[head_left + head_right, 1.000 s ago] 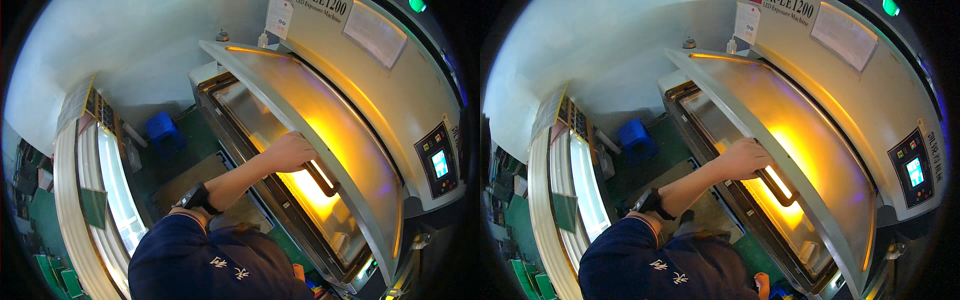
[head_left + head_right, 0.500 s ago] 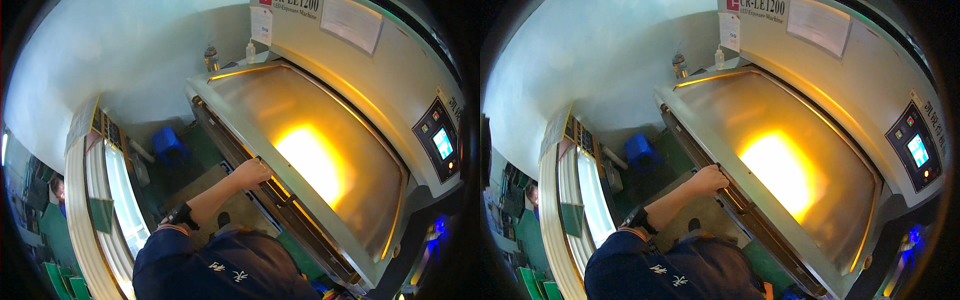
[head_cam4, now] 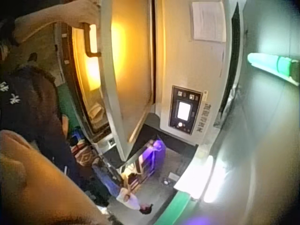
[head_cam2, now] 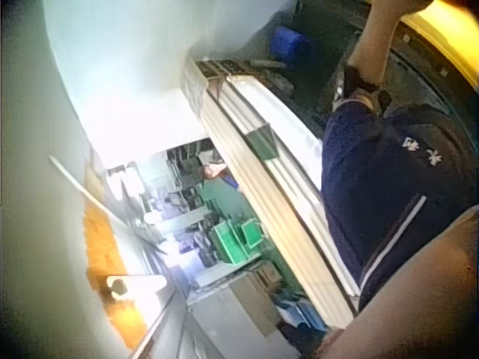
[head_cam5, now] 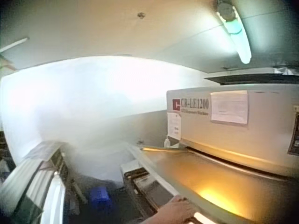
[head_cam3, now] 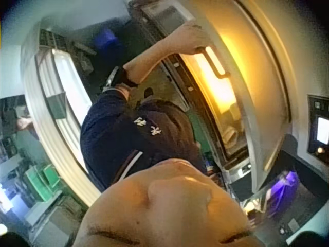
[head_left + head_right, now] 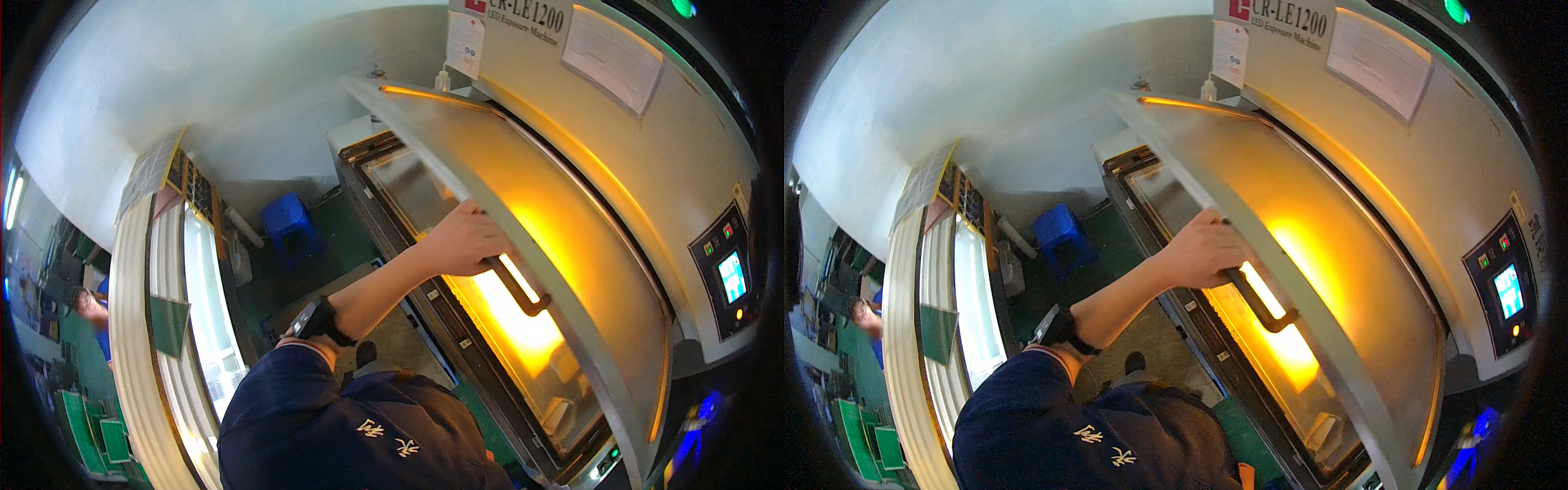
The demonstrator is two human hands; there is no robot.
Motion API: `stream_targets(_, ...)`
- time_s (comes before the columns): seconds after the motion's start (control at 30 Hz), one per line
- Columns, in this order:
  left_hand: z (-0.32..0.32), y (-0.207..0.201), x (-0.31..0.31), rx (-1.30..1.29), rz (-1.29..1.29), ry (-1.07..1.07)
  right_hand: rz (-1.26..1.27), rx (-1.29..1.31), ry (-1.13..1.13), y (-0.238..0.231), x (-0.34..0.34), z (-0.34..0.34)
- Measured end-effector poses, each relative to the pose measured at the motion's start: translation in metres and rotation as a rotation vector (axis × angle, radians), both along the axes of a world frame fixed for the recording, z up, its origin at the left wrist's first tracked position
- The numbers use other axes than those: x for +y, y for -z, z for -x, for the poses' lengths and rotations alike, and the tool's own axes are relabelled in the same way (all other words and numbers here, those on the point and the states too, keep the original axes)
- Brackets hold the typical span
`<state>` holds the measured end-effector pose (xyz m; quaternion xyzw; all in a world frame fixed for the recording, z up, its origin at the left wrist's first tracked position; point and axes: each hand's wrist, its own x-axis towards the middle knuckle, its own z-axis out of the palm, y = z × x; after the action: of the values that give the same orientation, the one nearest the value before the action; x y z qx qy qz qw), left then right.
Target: Operating an industrial LED exposure machine to process circuit board panels.
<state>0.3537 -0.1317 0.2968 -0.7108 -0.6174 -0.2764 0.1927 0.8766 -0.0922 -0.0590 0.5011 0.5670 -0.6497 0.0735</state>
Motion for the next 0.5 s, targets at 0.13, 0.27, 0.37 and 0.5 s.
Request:
stream_targets(0.13, 0.003, -0.041, 0.021, 0.011, -0.178, 0.01, 0.018, 0.036, -0.061, -0.011, 0.01, 0.024)
stream_targets(0.27, -0.012, -0.068, 0.025, -0.013, -0.412, -0.171, 0.031, 0.112, -0.125, -0.04, 0.029, 0.07)
stream_targets(0.37, -0.014, -0.046, -0.004, -0.164, -0.46, -0.153, -0.094, 0.194, -0.317, -0.075, 0.051, 0.12)
stream_targets(0.5, -0.005, 0.088, -0.091, -0.668, -0.039, -0.109, -0.162, 0.397, -0.507, -0.129, 0.061, 0.209)
